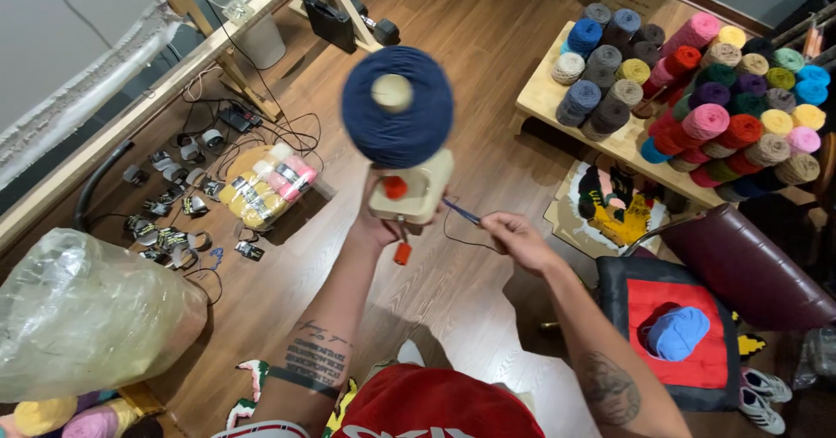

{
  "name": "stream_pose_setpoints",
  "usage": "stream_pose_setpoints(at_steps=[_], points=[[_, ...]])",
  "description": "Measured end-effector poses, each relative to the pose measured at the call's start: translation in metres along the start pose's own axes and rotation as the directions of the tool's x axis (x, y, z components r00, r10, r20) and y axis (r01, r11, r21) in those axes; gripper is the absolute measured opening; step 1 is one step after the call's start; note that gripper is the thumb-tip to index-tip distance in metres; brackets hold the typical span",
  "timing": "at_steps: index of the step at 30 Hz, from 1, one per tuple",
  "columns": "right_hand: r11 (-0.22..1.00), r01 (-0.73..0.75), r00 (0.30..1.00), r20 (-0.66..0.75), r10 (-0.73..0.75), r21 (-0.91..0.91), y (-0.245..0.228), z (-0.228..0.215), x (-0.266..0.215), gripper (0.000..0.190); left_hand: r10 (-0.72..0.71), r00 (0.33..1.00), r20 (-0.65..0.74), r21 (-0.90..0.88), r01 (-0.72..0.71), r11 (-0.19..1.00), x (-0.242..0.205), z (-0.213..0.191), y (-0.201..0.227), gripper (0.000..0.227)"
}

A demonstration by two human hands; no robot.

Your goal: Winding blue yarn into a cake using a manual yarn winder.

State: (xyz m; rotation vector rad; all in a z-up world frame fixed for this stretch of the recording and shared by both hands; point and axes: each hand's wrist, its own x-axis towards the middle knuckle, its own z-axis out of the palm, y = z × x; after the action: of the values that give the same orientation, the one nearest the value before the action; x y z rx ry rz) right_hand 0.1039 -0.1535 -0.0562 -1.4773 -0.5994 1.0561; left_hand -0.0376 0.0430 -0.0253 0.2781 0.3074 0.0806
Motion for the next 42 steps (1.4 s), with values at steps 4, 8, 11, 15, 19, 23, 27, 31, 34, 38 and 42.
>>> stream_pose_setpoints(at_steps=[4, 8, 11, 15, 19, 23, 27, 31, 34, 38, 42], points=[[0.998, 0.023, 0.998, -0.054, -0.026, -0.066, -0.013, -0.004, 0.003, 0.014, 0.104, 0.993, 0.05, -0.034, -0.102, 0.994, -0.019, -0.023, 0.018, 0.064], [0.984, 0.053, 0.987, -0.138, -0.077, -0.172, -0.049, 0.006, -0.006, 0.009, 0.077, 0.997, 0.022, 0.001, -0.077, 0.997, -0.026, -0.061, 0.028, 0.069], [0.973, 0.072, 0.983, -0.149, -0.106, -0.217, -0.054, -0.001, -0.006, 0.008, 0.095, 0.995, -0.028, 0.007, -0.095, 0.995, -0.044, -0.065, 0.028, 0.068], [0.96, 0.122, 0.976, -0.144, -0.162, -0.254, -0.06, -0.004, -0.011, 0.011, 0.132, 0.991, -0.033, 0.029, -0.131, 0.991, -0.047, -0.066, 0.03, 0.068], [0.98, 0.15, 0.97, -0.174, -0.172, -0.131, -0.036, -0.008, 0.0, 0.01, 0.108, 0.992, 0.071, 0.038, -0.111, 0.993, -0.053, -0.046, 0.025, 0.072], [0.977, 0.058, 0.989, -0.149, -0.027, 0.207, -0.005, -0.004, 0.01, 0.01, 0.05, 0.998, 0.028, 0.052, -0.052, 0.997, -0.034, -0.076, 0.004, 0.066], [1.0, -0.012, 1.0, 0.0, 0.012, 0.014, -0.01, 0.012, -0.005, 0.029, 0.038, 0.998, 0.039, -0.023, -0.037, 0.999, -0.036, -0.04, -0.021, 0.065], [0.998, -0.034, 0.999, 0.022, 0.035, -0.061, -0.022, 0.019, -0.019, 0.037, 0.066, 0.976, -0.206, -0.112, -0.09, 0.99, 0.003, -0.059, -0.042, 0.041], [0.985, 0.013, 1.0, -0.011, -0.015, -0.172, -0.034, 0.025, -0.032, 0.036, 0.103, 0.96, -0.26, 0.011, -0.104, 0.995, -0.007, -0.009, -0.056, 0.038], [0.99, -0.073, 0.997, -0.039, 0.069, -0.118, -0.075, 0.049, -0.058, 0.064, 0.38, 0.89, -0.254, 0.196, -0.337, 0.921, 0.008, -0.01, -0.076, 0.029], [0.98, -0.181, 0.98, -0.103, 0.172, -0.088, -0.11, 0.077, -0.075, 0.089, 0.366, 0.902, -0.227, 0.299, -0.293, 0.908, 0.012, -0.007, -0.088, 0.047]])
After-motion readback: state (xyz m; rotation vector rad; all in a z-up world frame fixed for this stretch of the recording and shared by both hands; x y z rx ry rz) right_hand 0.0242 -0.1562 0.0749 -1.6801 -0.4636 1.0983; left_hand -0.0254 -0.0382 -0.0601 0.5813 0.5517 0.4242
